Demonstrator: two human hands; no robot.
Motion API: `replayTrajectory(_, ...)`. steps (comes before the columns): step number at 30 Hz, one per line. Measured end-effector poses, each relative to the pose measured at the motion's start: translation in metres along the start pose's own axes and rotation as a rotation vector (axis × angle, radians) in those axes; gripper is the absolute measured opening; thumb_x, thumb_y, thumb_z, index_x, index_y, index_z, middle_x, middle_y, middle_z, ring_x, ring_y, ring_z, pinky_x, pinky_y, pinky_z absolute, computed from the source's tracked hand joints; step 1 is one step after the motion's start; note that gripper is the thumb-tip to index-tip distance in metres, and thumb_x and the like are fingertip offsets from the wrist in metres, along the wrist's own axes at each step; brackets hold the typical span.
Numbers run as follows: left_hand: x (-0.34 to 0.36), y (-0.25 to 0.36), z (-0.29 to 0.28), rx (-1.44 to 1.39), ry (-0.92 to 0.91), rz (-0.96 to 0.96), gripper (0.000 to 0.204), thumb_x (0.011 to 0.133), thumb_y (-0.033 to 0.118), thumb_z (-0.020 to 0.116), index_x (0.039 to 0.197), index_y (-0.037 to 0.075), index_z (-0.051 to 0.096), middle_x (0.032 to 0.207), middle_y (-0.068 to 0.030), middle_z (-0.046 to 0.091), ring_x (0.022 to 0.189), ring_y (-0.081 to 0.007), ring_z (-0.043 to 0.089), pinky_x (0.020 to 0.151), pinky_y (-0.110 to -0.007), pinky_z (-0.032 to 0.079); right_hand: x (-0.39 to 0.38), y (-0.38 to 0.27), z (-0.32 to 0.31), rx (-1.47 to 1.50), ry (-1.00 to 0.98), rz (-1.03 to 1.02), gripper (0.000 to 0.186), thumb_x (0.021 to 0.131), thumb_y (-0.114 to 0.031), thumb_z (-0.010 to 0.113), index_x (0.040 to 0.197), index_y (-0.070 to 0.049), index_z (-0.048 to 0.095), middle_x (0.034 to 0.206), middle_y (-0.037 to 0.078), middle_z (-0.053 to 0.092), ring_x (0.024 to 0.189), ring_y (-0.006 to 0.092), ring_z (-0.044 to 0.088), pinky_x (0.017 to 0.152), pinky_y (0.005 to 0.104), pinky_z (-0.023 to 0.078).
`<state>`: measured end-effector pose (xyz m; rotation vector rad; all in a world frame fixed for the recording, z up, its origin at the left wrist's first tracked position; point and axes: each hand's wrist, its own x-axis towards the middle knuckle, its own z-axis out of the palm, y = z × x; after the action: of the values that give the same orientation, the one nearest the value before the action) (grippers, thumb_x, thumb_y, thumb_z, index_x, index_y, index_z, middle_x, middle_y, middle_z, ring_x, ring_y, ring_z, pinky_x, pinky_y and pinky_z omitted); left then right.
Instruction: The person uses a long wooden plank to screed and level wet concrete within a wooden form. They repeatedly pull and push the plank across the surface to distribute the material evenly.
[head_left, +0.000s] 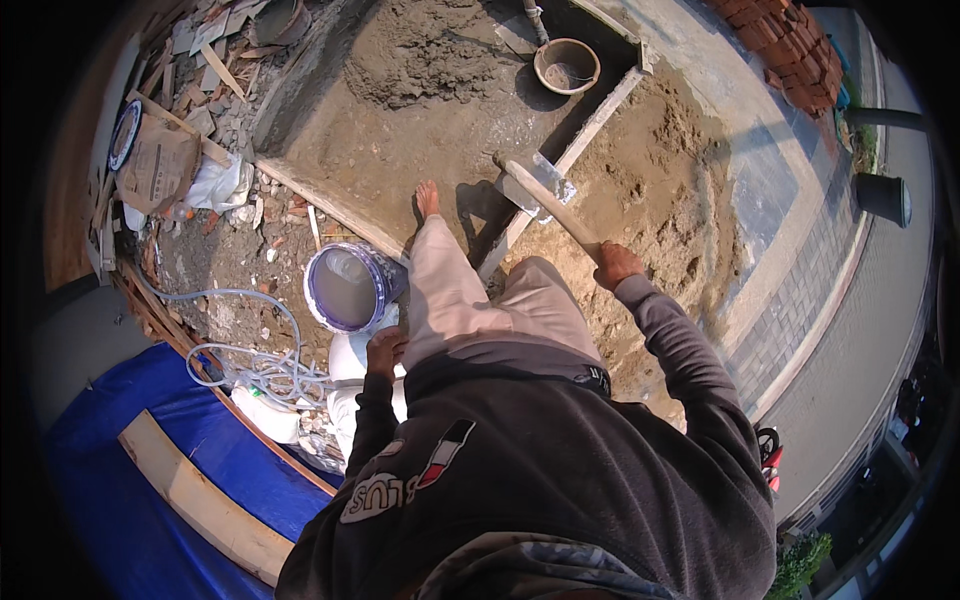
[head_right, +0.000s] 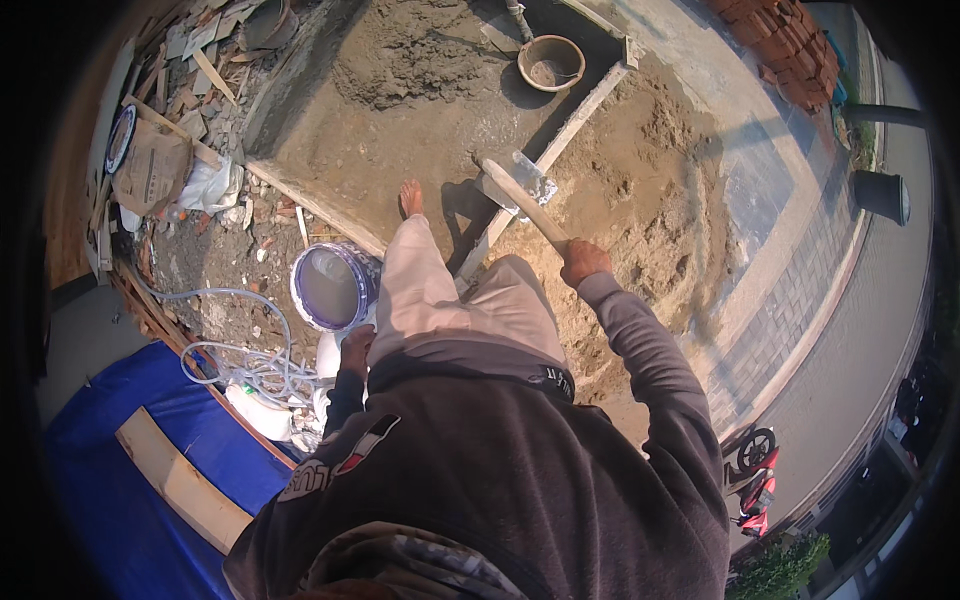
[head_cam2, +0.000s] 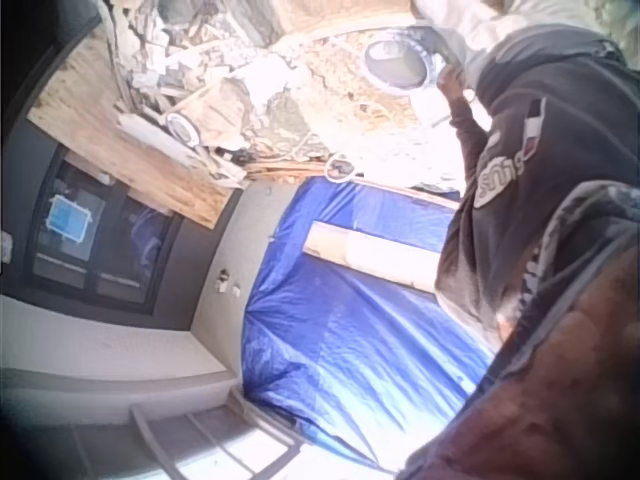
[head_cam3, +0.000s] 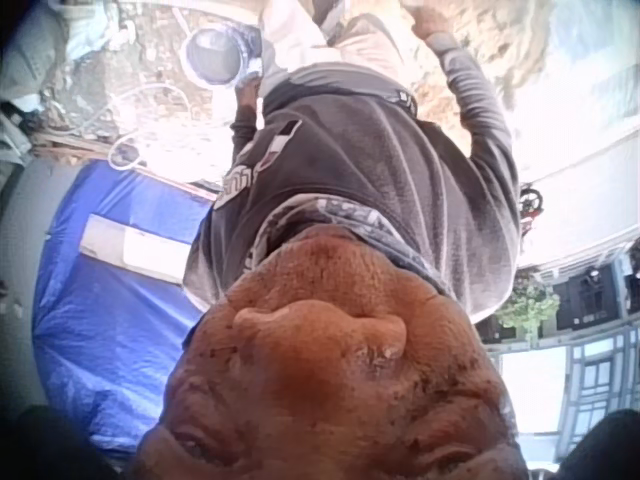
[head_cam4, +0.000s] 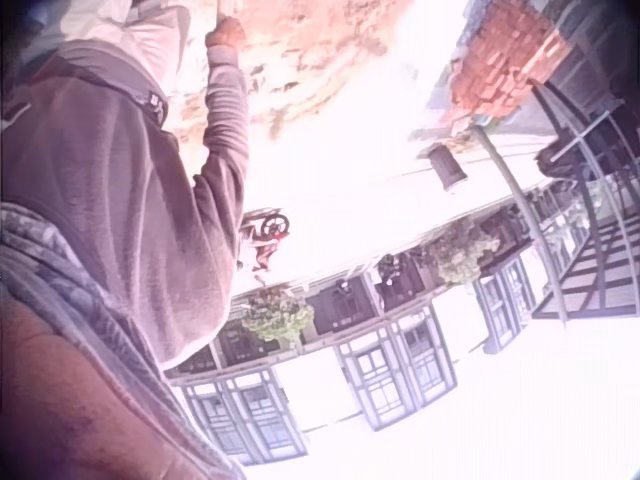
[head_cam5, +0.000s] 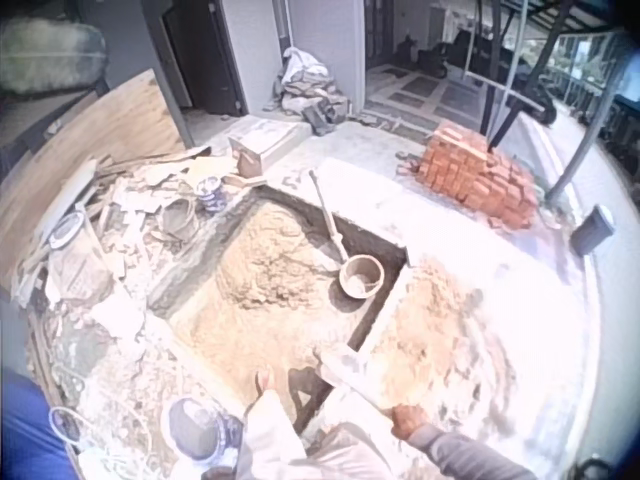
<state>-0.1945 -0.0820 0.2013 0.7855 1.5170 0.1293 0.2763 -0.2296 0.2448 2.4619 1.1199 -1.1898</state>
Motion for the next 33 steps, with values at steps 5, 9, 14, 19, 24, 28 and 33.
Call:
replayTrajectory(5,0.068,0.036,-0.012,-0.107,-0.105,-0.044,0.024,0.083,0.012,0.054,0.106,0.005,0.054,0.088,-0.0134,0.066,0.073,-0.0211,0.065,0.065,-0.032,0.054,0.009,0.007,0.017,0.049,0.055,0.033,0.033,0.069,-0.013,0.061,0.098,0.001,0.054,0.088,0.022,0.064,0.087,0.0390,0.063,0.076,0.0461,0.052)
replayTrajectory(9,0.121,0.044,-0.031,-0.077,-0.149,-0.130,0.028,0.083,0.013,0.056,0.109,0.004,0.052,0.092,-0.0154,0.066,0.076,-0.0230,0.066,0.068,-0.034,0.055,0.006,-0.022,0.008,0.008,0.006,0.089,0.036,0.069,-0.011,0.063,0.101,0.003,0.054,0.092,0.023,0.064,0.088,0.0381,0.064,0.075,0.0449,0.053)
replayTrajectory(14,0.189,0.049,-0.084,-0.151,-0.139,-0.240,0.035,0.081,0.017,0.059,0.111,0.000,0.052,0.090,-0.0160,0.066,0.078,-0.0236,0.066,0.069,-0.035,0.056,0.029,-0.059,-0.008,-0.009,0.102,0.129,0.036,0.066,-0.007,0.058,0.101,0.002,0.051,0.081,0.024,0.062,0.081,0.0419,0.061,0.070,0.0493,0.050)
replayTrajectory(19,0.176,0.074,-0.121,-0.048,-0.140,-0.363,0.038,0.081,0.018,0.059,0.112,-0.002,0.051,0.092,-0.0178,0.064,0.077,-0.0252,0.067,0.069,-0.035,0.057,0.032,-0.089,-0.019,-0.078,-0.055,0.250,0.040,0.067,-0.006,0.057,0.106,0.001,0.052,0.082,0.025,0.062,0.082,0.0430,0.062,0.070,0.0501,0.050)
replayTrajectory(24,0.203,0.103,-0.155,-0.077,-0.068,-0.337,0.039,0.081,0.017,0.059,0.113,-0.003,0.051,0.094,-0.0183,0.063,0.079,-0.0272,0.066,0.069,-0.036,0.057,0.048,-0.104,-0.023,-0.068,-0.052,0.242,0.040,0.069,-0.008,0.057,0.107,0.002,0.053,0.085,0.026,0.062,0.083,0.0428,0.062,0.071,0.0499,0.051)
replayTrajectory(28,0.223,0.139,-0.163,-0.109,-0.069,-0.314,0.038,0.083,0.014,0.057,0.116,-0.003,0.050,0.095,-0.0192,0.063,0.081,-0.0280,0.066,0.074,-0.038,0.056,0.057,-0.124,-0.032,-0.095,-0.136,0.347,0.041,0.070,-0.006,0.061,0.109,0.004,0.051,0.093,0.025,0.063,0.090,0.0410,0.063,0.077,0.0473,0.052)
replayTrajectory(33,0.240,0.165,-0.169,-0.112,-0.097,-0.277,0.035,0.084,0.011,0.054,0.116,-0.003,0.050,0.097,-0.0191,0.063,0.084,-0.0285,0.066,0.075,-0.037,0.055,0.060,-0.125,-0.033,-0.097,-0.083,0.337,0.035,0.069,-0.010,0.058,0.102,0.002,0.052,0.088,0.025,0.062,0.086,0.0425,0.061,0.073,0.0494,0.050)
